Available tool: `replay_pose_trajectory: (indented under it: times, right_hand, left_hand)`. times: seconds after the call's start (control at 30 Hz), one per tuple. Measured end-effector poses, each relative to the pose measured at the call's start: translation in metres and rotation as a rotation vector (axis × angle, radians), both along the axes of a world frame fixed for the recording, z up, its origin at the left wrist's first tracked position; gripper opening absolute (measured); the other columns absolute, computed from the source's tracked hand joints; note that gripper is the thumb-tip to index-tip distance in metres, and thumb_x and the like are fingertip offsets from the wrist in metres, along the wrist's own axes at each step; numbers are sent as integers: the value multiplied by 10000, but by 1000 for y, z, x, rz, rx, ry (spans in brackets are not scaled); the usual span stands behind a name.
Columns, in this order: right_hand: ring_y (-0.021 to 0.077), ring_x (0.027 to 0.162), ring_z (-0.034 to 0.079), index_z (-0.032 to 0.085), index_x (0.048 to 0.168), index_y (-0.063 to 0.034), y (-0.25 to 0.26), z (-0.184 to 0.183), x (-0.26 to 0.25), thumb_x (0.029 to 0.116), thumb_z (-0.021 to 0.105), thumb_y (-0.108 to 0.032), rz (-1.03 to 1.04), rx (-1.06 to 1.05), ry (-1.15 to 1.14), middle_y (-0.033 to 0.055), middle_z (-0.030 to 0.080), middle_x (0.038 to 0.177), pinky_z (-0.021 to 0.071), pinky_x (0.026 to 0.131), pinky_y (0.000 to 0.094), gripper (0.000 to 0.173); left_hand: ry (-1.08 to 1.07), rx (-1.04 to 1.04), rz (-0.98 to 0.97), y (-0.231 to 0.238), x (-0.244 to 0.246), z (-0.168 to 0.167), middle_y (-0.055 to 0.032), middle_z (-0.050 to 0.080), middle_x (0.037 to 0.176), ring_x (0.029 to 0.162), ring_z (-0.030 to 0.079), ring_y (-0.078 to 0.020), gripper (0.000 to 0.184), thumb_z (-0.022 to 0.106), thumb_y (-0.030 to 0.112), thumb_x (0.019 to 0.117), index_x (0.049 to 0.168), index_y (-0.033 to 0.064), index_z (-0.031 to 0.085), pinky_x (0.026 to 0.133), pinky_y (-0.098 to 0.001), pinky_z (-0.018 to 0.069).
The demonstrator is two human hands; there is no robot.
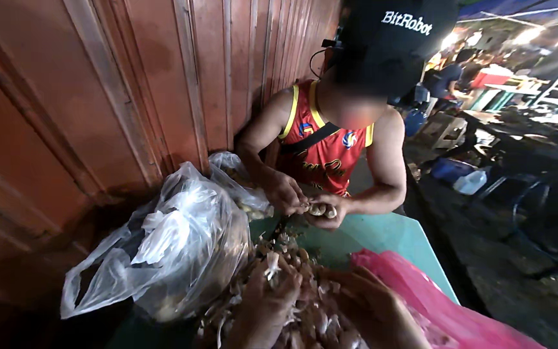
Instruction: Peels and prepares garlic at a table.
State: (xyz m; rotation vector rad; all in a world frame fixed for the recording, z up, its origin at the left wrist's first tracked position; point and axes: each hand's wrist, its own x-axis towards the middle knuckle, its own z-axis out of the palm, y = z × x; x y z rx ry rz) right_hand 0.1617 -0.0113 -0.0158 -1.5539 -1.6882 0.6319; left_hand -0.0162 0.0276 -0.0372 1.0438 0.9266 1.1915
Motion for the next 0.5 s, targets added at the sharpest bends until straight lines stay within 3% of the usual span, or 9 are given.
replay_pose_trajectory:
  times: [0.1, 0.2, 0.33, 0.37, 0.43, 0.5]
  right_hand:
    - [55, 807, 619, 673, 1245, 21, 1, -1, 5, 966, 573, -38, 14, -52, 299, 86, 630, 1059, 543, 674, 201, 302]
    - [49, 813, 668, 577, 1326, 49, 0, 1, 4, 990, 516, 1, 48, -96, 562, 30, 672, 1116, 591, 681, 241, 345]
    - [117, 867, 728, 557, 1328, 54, 1, 2, -3, 1006, 472, 32, 73, -103, 675, 20, 707, 1097, 642, 738, 329, 334]
    - [127, 874, 730, 554, 1328, 60, 2, 0, -4, 1001, 467, 36, 77, -102, 681, 31, 706, 1098, 642, 739, 334, 339]
    - [132, 873, 729, 564, 1301, 62, 4, -1, -7, 1000, 488, 38, 72, -95, 708, 42, 709, 1087, 641, 738, 330, 311]
    - [119, 872, 721, 581, 1235, 40, 5, -3, -10, 996, 522, 30, 57, -76, 728, 26, 701, 1058, 641, 742, 322, 246]
  left_hand:
    - [23, 15, -32, 3, -1, -3, 34, 632, 840, 736, 629, -34, 194, 611, 20, 952, 1139, 5, 562, 712, -213, 555]
    - [153, 101, -53, 2, -2, -6, 3, 601, 866, 751, 597, -26, 292, 593, 111, 998, 1232, -56, 550, 734, -212, 536]
    - [214, 288, -110, 4, 1, -14, -29, 610, 881, 727, 562, -15, 221, 552, 104, 1011, 1136, -61, 631, 699, -203, 511]
    - [216, 318, -123, 4, 1, -15, -52, 644, 952, 786, 585, -15, 232, 562, 99, 1004, 1147, -62, 649, 744, -202, 517]
    - [221, 403, -145, 4, 2, -18, -118, 690, 1126, 1029, 638, -61, 263, 619, 101, 970, 1160, -75, 667, 944, -240, 517]
    - [238, 453, -138, 4, 3, -21, -135, 691, 1160, 1099, 640, -92, 306, 680, 147, 948, 1164, -69, 669, 998, -268, 508]
